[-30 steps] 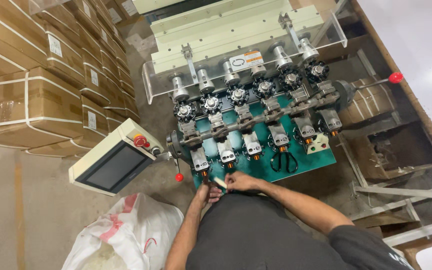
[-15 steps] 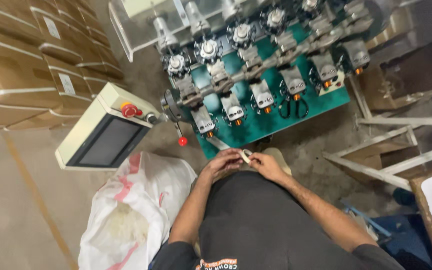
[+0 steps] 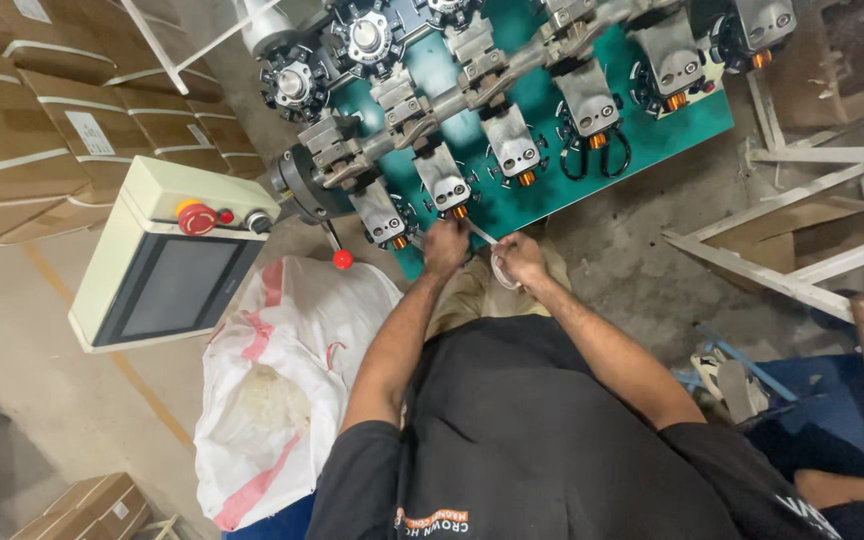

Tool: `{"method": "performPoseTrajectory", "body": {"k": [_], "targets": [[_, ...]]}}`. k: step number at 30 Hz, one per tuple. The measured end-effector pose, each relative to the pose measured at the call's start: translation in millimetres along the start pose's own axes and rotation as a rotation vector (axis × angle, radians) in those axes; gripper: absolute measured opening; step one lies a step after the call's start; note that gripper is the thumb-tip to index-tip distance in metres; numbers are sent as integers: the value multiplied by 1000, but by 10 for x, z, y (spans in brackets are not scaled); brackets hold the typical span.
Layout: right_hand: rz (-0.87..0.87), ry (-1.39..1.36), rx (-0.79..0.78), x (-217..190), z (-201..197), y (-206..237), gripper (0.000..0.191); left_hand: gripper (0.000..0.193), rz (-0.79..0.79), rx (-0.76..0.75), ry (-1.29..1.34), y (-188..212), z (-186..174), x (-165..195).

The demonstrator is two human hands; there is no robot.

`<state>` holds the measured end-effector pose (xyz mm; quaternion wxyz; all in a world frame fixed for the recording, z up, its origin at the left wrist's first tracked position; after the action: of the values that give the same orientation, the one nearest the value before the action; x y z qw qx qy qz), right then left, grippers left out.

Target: The person takes black round components from a blue bin and carries them to a multi-station industrial machine. They fit each component onto a machine station, use pliers to adjust and secure parts, and operate the machine lever between stations.

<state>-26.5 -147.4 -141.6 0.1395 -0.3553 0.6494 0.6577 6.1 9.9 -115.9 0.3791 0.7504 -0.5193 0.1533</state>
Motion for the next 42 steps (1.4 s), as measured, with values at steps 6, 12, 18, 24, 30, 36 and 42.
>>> {"method": "performPoseTrajectory", "body": {"k": [6, 12, 18, 24, 30, 36, 42], "targets": [[243, -364, -91, 139, 76, -51, 10, 36, -79, 403, 14, -114, -328, 14], [216, -175, -46, 280, -9, -55, 16, 44, -83, 487, 77, -85, -390, 48], [-143, -52, -225, 42, -11, 117, 24, 40, -406, -625, 567, 193, 384, -81], [-38, -60, -180, -24, -20, 30, 23, 27, -177, -384, 477, 106, 250, -28], [259, -190, -159, 139, 64, -126, 8, 36, -125, 168, -97, -164, -187, -47], [457, -628, -157, 249, 195, -133, 5, 81, -278, 291, -57, -112, -289, -145], [14, -116, -126, 148, 40, 25, 21, 39, -300, -245, 181, 17, 5, -216]]}}
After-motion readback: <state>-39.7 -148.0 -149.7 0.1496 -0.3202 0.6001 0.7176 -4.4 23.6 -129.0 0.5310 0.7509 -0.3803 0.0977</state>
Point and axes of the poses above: each hand's wrist, its own y-axis away from the middle knuckle, its own z-axis out of the palm, x = y × z, the point moved 7 cm from there along -y, towards the middle knuckle, and after that the axes turned 9 degrees about y, right-handed, at the moved point
